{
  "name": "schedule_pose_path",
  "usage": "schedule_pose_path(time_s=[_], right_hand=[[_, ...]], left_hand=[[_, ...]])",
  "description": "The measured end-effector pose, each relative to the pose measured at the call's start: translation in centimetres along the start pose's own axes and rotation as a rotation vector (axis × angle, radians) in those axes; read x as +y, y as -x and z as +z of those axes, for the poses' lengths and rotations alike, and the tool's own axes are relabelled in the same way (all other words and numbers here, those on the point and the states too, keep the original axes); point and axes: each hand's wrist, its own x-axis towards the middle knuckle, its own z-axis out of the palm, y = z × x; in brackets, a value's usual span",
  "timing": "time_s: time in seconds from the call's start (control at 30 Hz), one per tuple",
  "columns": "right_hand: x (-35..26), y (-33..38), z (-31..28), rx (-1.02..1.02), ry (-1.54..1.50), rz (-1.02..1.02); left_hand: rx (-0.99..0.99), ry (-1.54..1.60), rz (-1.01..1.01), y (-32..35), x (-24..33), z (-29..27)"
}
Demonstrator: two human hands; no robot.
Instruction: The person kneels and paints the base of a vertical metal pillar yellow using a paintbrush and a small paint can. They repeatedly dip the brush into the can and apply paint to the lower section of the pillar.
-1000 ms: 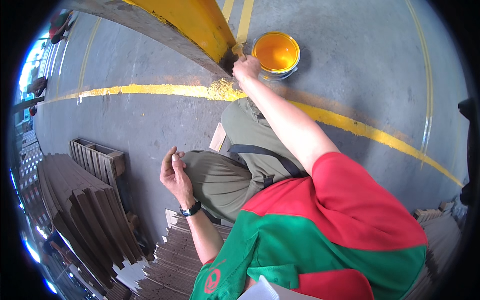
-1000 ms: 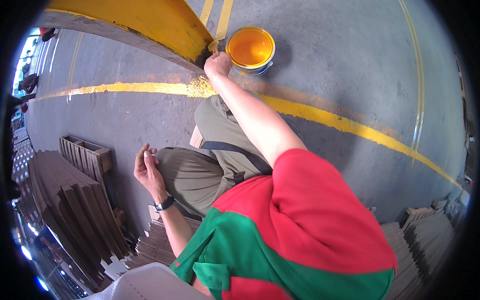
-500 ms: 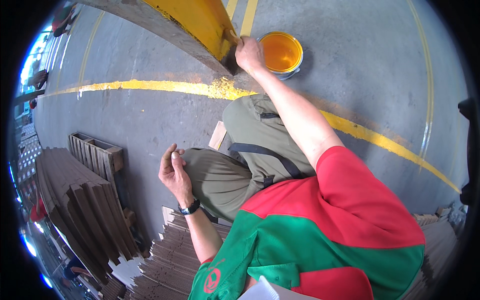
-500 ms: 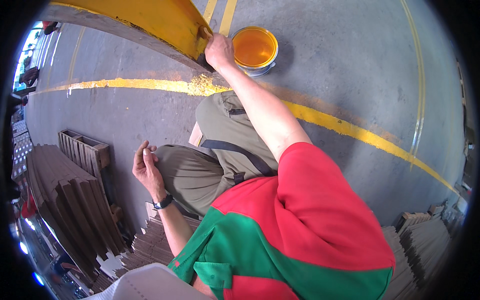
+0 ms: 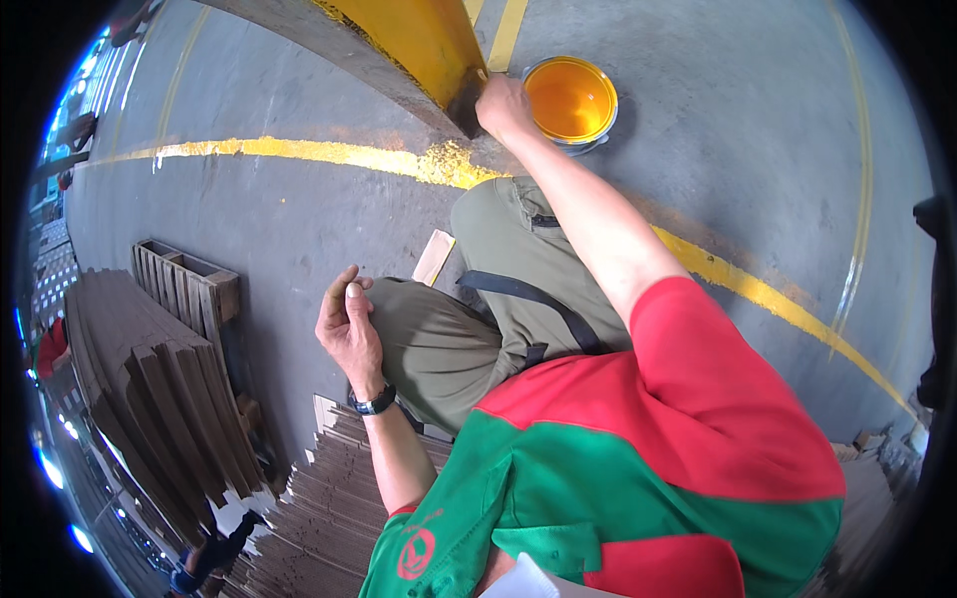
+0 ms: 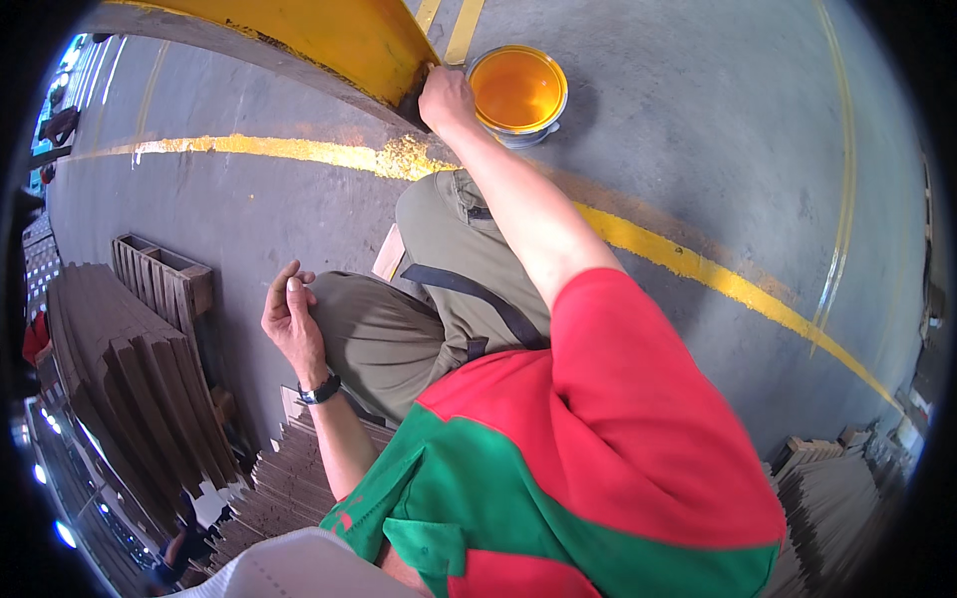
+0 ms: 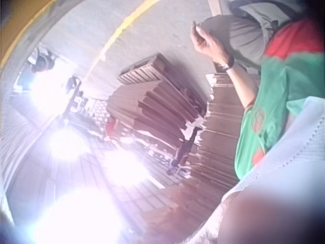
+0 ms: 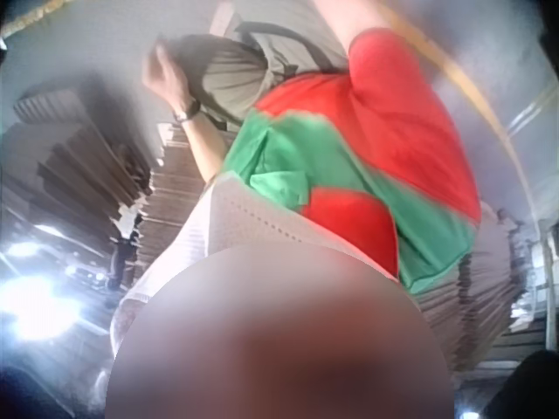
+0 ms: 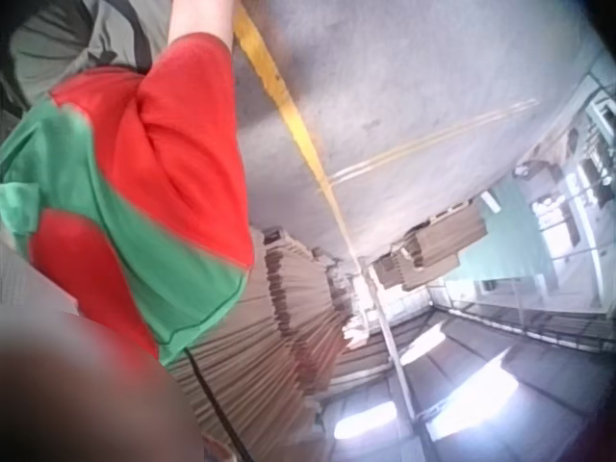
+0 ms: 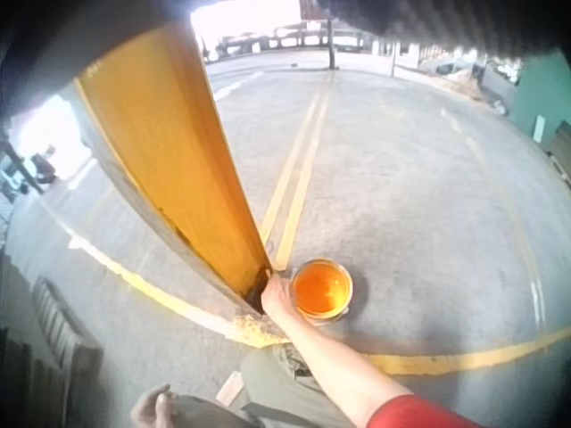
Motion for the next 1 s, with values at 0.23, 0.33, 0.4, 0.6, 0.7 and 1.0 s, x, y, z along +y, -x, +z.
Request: schedule_pose_path(time_s=[0.23,0.33,0.4,0.6,0.7,1.0], right_hand=[[0.6,1.0,0.5,-0.044,-0.049,-0.027],[0.6,0.8,-0.5,-0.049,-0.015,0.019],[-0.5,-0.2,-0.9,-0.074,-0.043,0.115],[-4.9,0.5,-5.4,-0.037,-0.376,0.028],[-3.5,2.1,-9.4,-0.098,-0.511,0.051],[-5.3,0.5,-8.7,-0.123,-0.502,-0.008]], left_hand=[[-0.013,0.015,-0.013,-0.1,0.0,0.1],[-0.015,-0.012,-0.017,-0.2,0.2,0.2],[-0.019,-0.029,-0.023,-0.2,0.4,0.4],[-0.036,0.015,0.007,0.0,1.1,0.9],[-0.060,0.017,-0.009,-0.3,1.1,1.6],[-0.072,-0.029,0.018,-0.7,1.7,3.1]])
